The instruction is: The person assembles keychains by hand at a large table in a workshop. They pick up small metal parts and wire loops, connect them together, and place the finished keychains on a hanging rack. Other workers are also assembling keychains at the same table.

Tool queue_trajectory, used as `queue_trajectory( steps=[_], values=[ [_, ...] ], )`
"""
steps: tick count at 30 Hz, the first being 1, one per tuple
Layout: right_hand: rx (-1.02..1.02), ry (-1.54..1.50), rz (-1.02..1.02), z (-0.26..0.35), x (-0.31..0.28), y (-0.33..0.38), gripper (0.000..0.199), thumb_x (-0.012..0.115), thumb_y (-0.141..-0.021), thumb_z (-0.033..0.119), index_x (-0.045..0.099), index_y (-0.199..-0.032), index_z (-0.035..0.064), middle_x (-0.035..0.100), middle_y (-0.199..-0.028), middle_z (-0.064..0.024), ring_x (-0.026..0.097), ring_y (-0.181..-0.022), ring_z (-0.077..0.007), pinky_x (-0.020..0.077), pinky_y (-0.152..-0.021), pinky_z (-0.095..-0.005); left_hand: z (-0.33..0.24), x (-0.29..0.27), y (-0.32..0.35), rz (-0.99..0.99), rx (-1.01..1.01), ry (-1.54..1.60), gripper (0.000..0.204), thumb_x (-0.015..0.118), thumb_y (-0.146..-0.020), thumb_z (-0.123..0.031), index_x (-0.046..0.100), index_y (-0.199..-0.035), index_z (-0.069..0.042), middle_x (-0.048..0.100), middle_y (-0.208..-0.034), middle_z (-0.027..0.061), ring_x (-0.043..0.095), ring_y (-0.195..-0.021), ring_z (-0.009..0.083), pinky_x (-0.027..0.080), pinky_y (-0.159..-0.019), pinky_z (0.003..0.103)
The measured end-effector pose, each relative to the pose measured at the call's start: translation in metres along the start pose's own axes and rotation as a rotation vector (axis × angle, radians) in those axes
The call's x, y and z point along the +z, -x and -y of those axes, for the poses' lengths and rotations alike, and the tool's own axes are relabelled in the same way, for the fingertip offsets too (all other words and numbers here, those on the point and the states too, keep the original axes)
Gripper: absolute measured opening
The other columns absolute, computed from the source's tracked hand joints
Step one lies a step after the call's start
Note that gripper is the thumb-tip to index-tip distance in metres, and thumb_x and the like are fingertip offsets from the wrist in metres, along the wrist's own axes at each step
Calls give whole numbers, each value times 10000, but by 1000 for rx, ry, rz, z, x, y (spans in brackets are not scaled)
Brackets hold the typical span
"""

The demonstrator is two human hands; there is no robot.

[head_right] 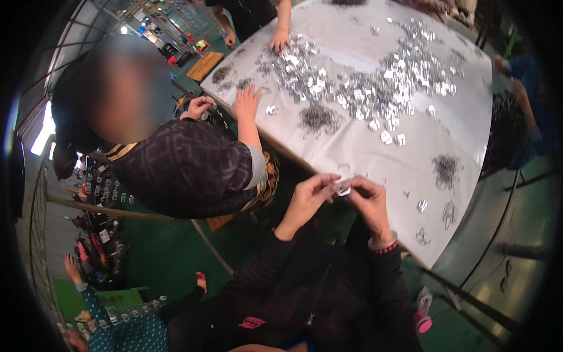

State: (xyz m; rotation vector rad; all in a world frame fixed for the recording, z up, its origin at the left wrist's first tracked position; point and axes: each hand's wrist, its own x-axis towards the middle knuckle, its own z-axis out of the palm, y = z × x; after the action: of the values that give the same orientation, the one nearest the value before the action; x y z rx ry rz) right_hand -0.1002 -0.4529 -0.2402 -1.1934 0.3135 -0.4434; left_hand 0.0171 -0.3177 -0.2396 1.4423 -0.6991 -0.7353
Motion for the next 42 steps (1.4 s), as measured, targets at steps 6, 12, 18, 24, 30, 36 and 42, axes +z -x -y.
queue_trajectory(
  steps=[6,12,18,24,30,36,42],
  values=[
    [133,31,-45,-17,-13,15,93,591,-880,-16,637,-960,-22,647,-844,-36,583,-739,-84,478,-699,-223,7,-2,4,63,-12,-170,218,683,-882,-78,665,-1073,26,695,-900,51,637,-806,76,508,-703,222],
    [289,-59,-67,-31,-17,25,178,643,-870,-26,616,-1043,-57,673,-868,-84,648,-714,-134,536,-662,-247,35,-38,-70,-174,142,-579,171,687,-858,-117,699,-967,14,693,-841,148,659,-700,194,491,-627,306],
    [311,-143,-45,-20,-20,36,182,639,-884,-13,659,-1056,-68,668,-887,-96,655,-699,-149,543,-664,-249,72,-48,-165,-176,416,-957,87,683,-810,-78,704,-838,2,638,-787,173,623,-728,347,483,-669,421],
    [196,-188,-161,-6,-30,34,275,637,-870,-39,605,-1142,-60,657,-916,-88,662,-782,-161,565,-716,-267,83,-40,-172,-105,386,-1165,75,619,-852,-76,594,-865,-7,575,-874,193,570,-873,391,457,-750,479],
    [147,-257,-142,4,-24,36,201,638,-869,-40,592,-1065,-42,664,-928,-98,663,-790,-159,562,-749,-278,88,-42,-163,-48,330,-1107,116,571,-889,-56,516,-963,14,577,-963,206,553,-931,406,442,-785,490],
    [159,-207,-82,4,-8,43,171,651,-876,-11,604,-1039,-40,674,-910,-100,672,-767,-152,540,-726,-256,91,-35,-154,6,535,-1064,239,624,-832,-9,543,-1056,8,602,-944,203,569,-948,391,455,-809,469],
    [151,-192,-90,7,-6,52,161,658,-865,-10,627,-1021,-35,684,-902,-97,675,-757,-150,537,-712,-255,82,-30,-148,-96,501,-1086,317,616,-849,-25,538,-1156,-1,615,-957,183,594,-895,360,476,-781,458]
  ],
)
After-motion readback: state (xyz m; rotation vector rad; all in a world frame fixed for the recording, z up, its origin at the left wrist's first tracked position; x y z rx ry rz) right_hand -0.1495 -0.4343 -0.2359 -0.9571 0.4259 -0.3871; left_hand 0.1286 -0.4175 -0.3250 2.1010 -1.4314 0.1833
